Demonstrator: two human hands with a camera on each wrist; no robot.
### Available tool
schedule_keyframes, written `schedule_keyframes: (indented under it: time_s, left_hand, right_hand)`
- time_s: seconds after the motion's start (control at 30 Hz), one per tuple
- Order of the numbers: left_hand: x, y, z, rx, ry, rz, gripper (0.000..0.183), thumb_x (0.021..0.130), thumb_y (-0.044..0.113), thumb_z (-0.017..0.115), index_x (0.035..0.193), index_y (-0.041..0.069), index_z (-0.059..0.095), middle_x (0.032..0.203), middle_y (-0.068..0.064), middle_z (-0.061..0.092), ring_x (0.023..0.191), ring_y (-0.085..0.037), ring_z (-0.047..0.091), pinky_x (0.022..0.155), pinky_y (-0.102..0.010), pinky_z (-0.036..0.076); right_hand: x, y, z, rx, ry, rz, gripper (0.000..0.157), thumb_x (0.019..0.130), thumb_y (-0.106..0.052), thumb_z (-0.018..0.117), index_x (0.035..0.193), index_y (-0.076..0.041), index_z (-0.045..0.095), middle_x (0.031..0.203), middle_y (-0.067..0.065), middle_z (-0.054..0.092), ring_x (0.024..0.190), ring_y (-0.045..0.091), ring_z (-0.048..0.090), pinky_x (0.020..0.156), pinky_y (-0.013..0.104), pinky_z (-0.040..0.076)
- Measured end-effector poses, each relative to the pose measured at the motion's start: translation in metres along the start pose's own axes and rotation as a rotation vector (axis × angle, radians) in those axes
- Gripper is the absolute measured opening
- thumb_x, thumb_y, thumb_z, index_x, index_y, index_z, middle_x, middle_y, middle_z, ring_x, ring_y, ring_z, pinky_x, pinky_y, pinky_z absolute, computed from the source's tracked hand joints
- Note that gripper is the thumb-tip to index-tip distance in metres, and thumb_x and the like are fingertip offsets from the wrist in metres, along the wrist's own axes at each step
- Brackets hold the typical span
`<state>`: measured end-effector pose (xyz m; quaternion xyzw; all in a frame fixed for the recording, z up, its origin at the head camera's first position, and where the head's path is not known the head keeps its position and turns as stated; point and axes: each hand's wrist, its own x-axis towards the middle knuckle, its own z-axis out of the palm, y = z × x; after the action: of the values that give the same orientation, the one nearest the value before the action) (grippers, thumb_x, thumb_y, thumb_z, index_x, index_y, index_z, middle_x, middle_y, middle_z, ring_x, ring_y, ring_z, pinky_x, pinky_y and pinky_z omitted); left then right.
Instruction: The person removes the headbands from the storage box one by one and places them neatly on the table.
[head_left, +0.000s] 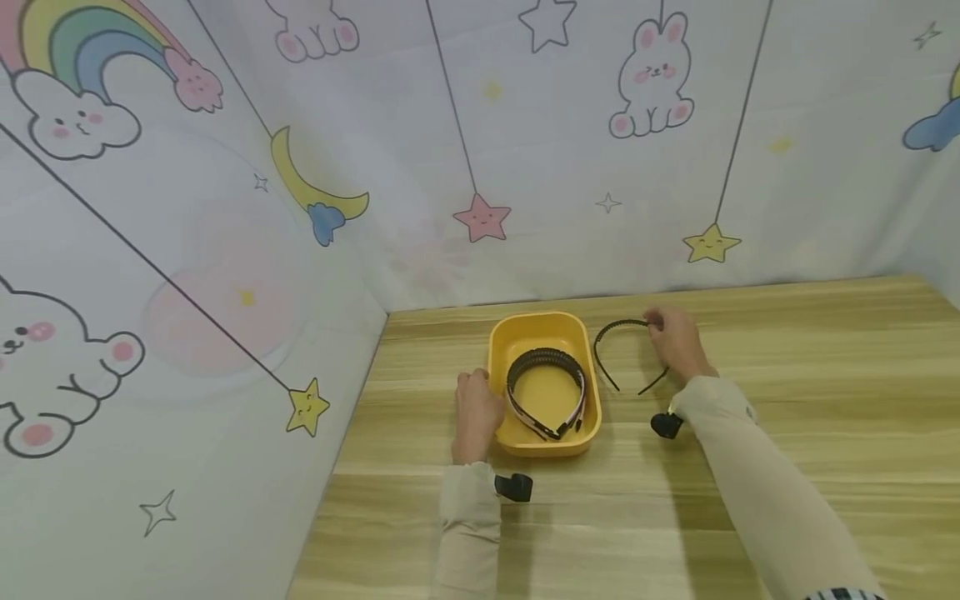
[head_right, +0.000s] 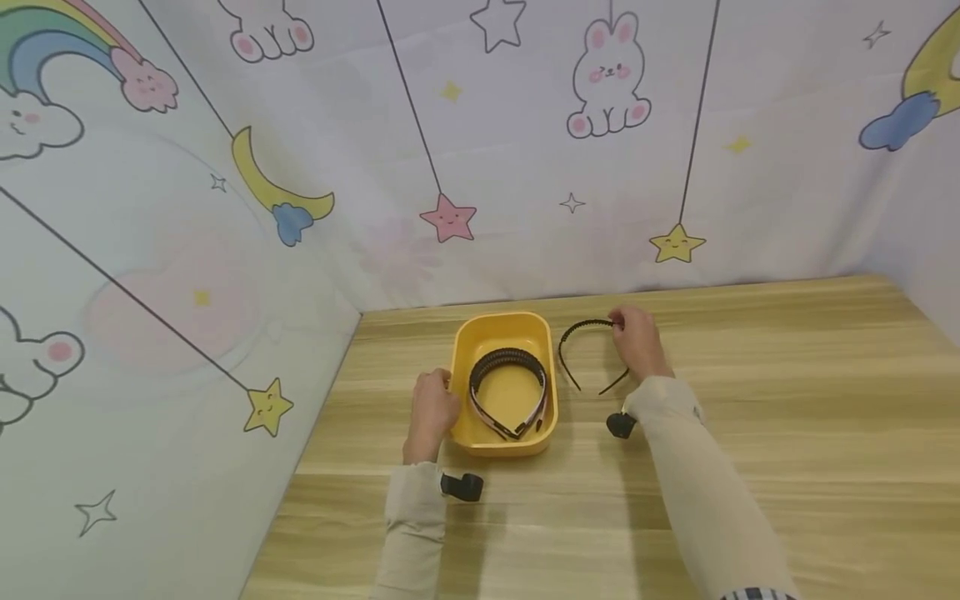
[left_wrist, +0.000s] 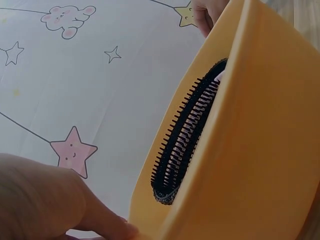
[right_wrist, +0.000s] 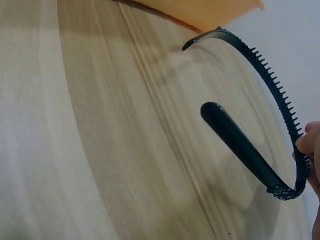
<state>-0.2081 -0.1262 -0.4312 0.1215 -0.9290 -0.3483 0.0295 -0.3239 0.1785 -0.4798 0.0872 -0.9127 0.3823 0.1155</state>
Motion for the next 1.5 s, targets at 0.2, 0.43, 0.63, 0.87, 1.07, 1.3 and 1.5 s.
schedule_keyframes:
  time_s: [0.2,0.43,0.63,0.87,1.07,1.3,1.5]
  left_hand:
    - [-0.001,0.000,0.001,0.005,0.000,0.005,0.039,0.081,-0.003,0.058,0.120,-0.003,0.055,0.115,-0.020,0.048,0.105,-0.032,0.049,0.090,-0.040,0.043]
    - [-0.001,0.000,0.000,0.003,-0.004,-0.004,0.039,0.082,-0.004,0.057,0.121,-0.003,0.054,0.116,-0.020,0.047,0.105,-0.031,0.049,0.090,-0.040,0.044]
    - [-0.001,0.001,0.000,0.007,-0.001,0.003,0.039,0.082,-0.003,0.056,0.121,-0.003,0.054,0.116,-0.021,0.048,0.106,-0.032,0.048,0.091,-0.040,0.043]
    - [-0.002,0.000,-0.001,0.011,0.013,0.019,0.039,0.081,-0.005,0.054,0.120,-0.004,0.055,0.114,-0.021,0.048,0.104,-0.032,0.049,0.091,-0.040,0.043]
    - [-0.001,-0.001,-0.001,0.009,0.021,0.026,0.039,0.081,-0.004,0.054,0.120,-0.004,0.055,0.114,-0.021,0.049,0.106,-0.033,0.049,0.092,-0.041,0.042]
    - [-0.001,0.000,0.000,0.011,0.012,0.018,0.039,0.081,-0.004,0.054,0.120,-0.004,0.055,0.115,-0.020,0.048,0.106,-0.032,0.048,0.091,-0.040,0.042]
    - [-0.001,0.000,0.000,0.010,0.005,0.000,0.039,0.081,-0.004,0.055,0.120,-0.003,0.055,0.116,-0.020,0.048,0.107,-0.031,0.048,0.092,-0.040,0.041]
  right_hand:
    - [0.001,0.004,0.007,-0.011,-0.008,0.008,0.025,0.090,0.001,0.048,0.113,0.007,0.057,0.109,0.025,0.059,0.101,0.038,0.054,0.084,0.049,0.044]
    - [0.001,0.010,0.013,-0.016,-0.017,0.023,0.024,0.090,0.001,0.049,0.111,0.007,0.058,0.108,0.025,0.060,0.101,0.039,0.055,0.085,0.049,0.045]
    - [0.001,0.012,0.016,-0.020,-0.005,-0.011,0.022,0.089,0.003,0.049,0.108,0.007,0.059,0.104,0.026,0.061,0.097,0.039,0.056,0.082,0.050,0.045]
    - [0.002,0.014,0.018,-0.042,0.006,-0.036,0.021,0.088,0.003,0.050,0.107,0.008,0.059,0.103,0.025,0.061,0.096,0.039,0.057,0.081,0.049,0.045]
    - [0.002,0.012,0.018,-0.048,-0.008,-0.038,0.022,0.088,0.003,0.050,0.108,0.008,0.059,0.105,0.026,0.061,0.098,0.040,0.056,0.082,0.050,0.045]
    - [0.004,0.014,0.016,-0.050,-0.036,-0.045,0.022,0.088,0.004,0.050,0.108,0.008,0.058,0.105,0.026,0.060,0.099,0.040,0.055,0.084,0.050,0.044]
    - [0.006,0.016,0.016,-0.049,-0.065,-0.039,0.023,0.088,0.003,0.049,0.109,0.008,0.057,0.106,0.027,0.059,0.099,0.041,0.054,0.085,0.051,0.042]
